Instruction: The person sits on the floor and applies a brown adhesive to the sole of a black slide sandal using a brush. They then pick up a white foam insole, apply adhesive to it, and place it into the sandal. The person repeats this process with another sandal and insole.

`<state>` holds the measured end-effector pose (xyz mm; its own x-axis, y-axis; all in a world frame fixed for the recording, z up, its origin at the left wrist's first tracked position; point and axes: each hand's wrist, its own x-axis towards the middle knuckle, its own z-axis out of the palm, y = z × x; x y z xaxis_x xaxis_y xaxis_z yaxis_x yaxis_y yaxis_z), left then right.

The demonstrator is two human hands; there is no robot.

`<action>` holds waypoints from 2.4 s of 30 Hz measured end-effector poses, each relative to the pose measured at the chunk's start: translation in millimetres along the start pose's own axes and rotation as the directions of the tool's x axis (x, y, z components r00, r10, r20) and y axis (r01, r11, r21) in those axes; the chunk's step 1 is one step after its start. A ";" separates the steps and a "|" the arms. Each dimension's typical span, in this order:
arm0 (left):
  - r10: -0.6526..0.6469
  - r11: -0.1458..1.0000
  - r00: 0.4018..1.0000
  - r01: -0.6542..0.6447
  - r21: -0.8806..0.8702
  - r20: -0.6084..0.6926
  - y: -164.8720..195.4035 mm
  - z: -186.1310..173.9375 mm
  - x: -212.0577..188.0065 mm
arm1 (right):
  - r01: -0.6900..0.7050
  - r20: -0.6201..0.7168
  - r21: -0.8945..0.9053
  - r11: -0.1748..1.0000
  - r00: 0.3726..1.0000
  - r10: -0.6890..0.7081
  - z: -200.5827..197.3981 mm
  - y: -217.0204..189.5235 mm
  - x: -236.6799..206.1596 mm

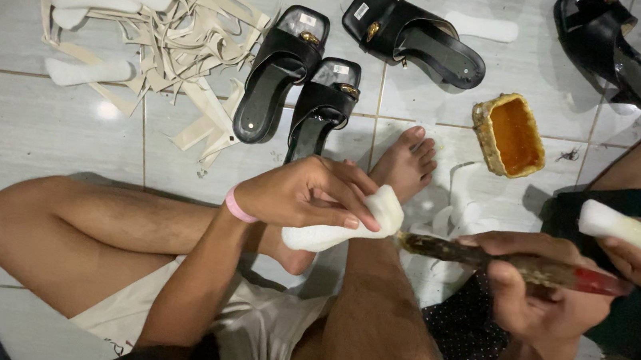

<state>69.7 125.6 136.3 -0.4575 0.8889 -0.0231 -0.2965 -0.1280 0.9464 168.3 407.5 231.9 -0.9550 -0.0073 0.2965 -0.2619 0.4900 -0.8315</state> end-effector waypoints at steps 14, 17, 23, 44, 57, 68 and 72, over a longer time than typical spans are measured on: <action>0.133 0.966 0.980 -0.162 -0.202 -0.149 -54.2 10.5 4.6 | 0.281 0.009 0.011 0.960 0.960 -0.281 -7.6 82.7 -45.7; 0.071 0.916 0.972 -0.153 -0.371 -0.226 -62.9 15.5 5.5 | 0.476 0.062 0.059 0.877 0.875 -0.479 15.4 57.0 -34.6; 0.039 0.808 0.966 -0.181 -0.560 -0.256 -74.6 16.7 10.3 | 0.409 0.333 -0.247 0.878 0.887 -0.320 14.5 -7.4 -38.3; 0.112 0.992 0.975 -0.120 -0.032 -0.190 -33.8 8.9 6.7 | 0.136 -0.029 0.107 0.985 0.991 -0.133 2.9 52.3 0.7; 0.319 0.714 0.905 -0.034 0.699 -0.281 22.9 24.2 1.9 | -0.019 0.282 -0.155 0.988 0.957 0.063 46.0 42.1 12.9; 0.615 0.763 0.628 -0.319 0.563 -0.477 1.6 -7.2 -21.5 | -0.243 -0.069 0.229 0.943 0.962 0.265 58.7 78.5 -20.8; 0.468 0.829 0.638 -0.557 0.054 -0.612 -36.2 29.8 -11.8 | -0.120 -0.231 0.300 0.946 0.953 0.194 77.1 87.8 -35.9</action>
<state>110.9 132.8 111.9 -0.9433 0.2377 0.2315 0.0544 -0.5774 0.8146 168.9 383.6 112.1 -0.9290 0.2898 0.2301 -0.1752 0.2033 -0.9633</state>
